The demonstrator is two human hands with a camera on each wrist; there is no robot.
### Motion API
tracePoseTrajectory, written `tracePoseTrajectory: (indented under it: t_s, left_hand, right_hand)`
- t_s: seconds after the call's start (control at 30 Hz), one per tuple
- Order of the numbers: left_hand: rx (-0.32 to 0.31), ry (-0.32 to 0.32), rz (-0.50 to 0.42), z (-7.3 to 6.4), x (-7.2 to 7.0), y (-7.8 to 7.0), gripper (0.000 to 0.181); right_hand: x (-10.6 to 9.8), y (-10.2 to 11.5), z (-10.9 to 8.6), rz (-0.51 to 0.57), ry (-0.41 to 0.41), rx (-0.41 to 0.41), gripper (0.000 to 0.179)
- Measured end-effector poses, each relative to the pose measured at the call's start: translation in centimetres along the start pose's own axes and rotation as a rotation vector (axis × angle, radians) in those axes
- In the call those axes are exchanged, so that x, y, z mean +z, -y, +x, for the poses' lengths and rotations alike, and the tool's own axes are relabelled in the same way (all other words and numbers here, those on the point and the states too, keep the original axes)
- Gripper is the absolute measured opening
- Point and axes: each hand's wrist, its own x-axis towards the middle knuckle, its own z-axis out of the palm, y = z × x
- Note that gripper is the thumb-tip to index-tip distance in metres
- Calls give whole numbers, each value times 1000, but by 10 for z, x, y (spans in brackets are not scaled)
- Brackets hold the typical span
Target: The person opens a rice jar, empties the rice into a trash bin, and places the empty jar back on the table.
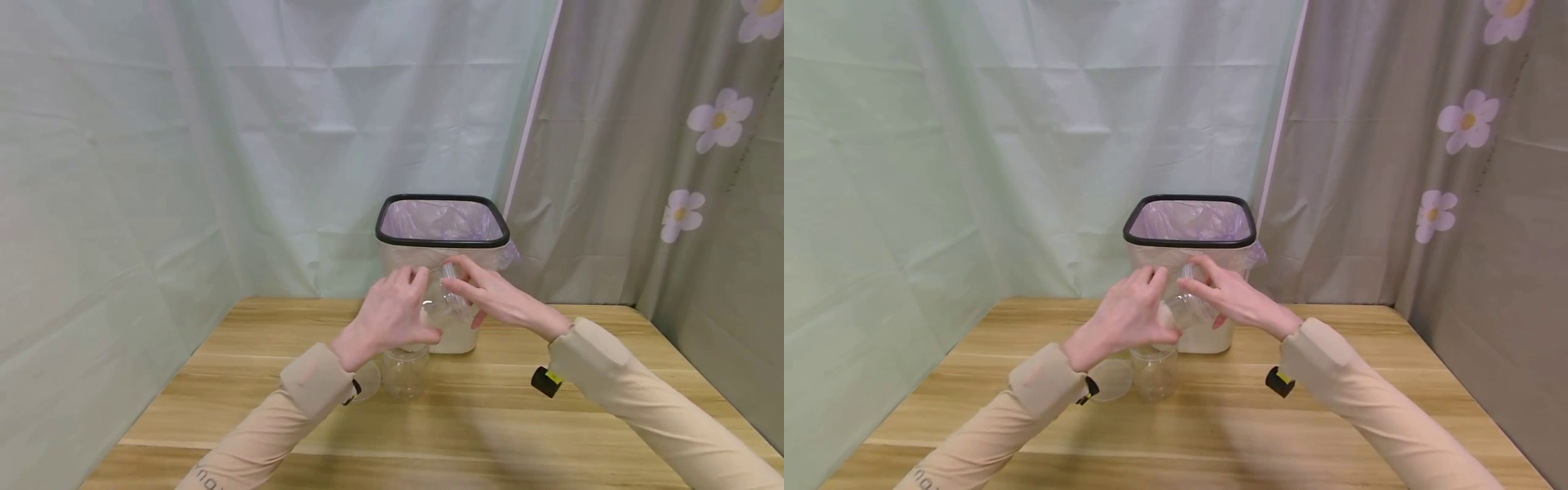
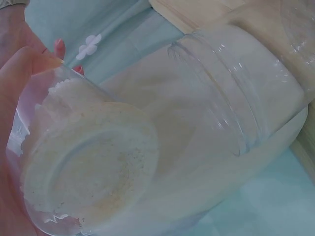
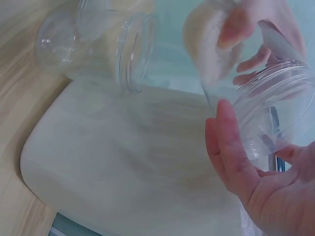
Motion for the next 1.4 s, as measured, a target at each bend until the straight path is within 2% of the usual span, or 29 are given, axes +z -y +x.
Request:
tracePoseTrajectory:
  t_s: [0.2,0.4,0.5,0.63,0.8,0.93,1.07,1.27,1.4]
  left_hand:
    - [-11,18,-23,0,1,0,66]
    - [-104,107,-84,-2,1,-1,67]
    - [-157,159,-121,-2,-2,-2,68]
    - [-229,221,-219,-1,-5,-3,69]
    - [-292,254,-381,-1,-7,-4,73]
    - [-330,273,-526,-2,-9,-5,68]
    - [-347,302,-624,-2,-12,-5,63]
    - [-372,382,-747,-4,-14,-3,59]
    - [-361,419,-810,-4,-14,0,56]
  right_hand:
    - [0,-2,1,2,20,-25,48]
    - [0,-1,4,-49,42,-103,53]
    - [-2,-1,4,-112,36,-154,54]
    - [-4,-2,5,-195,10,-236,55]
    - [-7,-1,6,-235,10,-320,53]
    - [-9,3,5,-249,25,-388,46]
    - [-11,5,4,-243,42,-433,44]
    - [-12,3,3,-238,59,-465,49]
    - [-12,4,3,-241,65,-482,54]
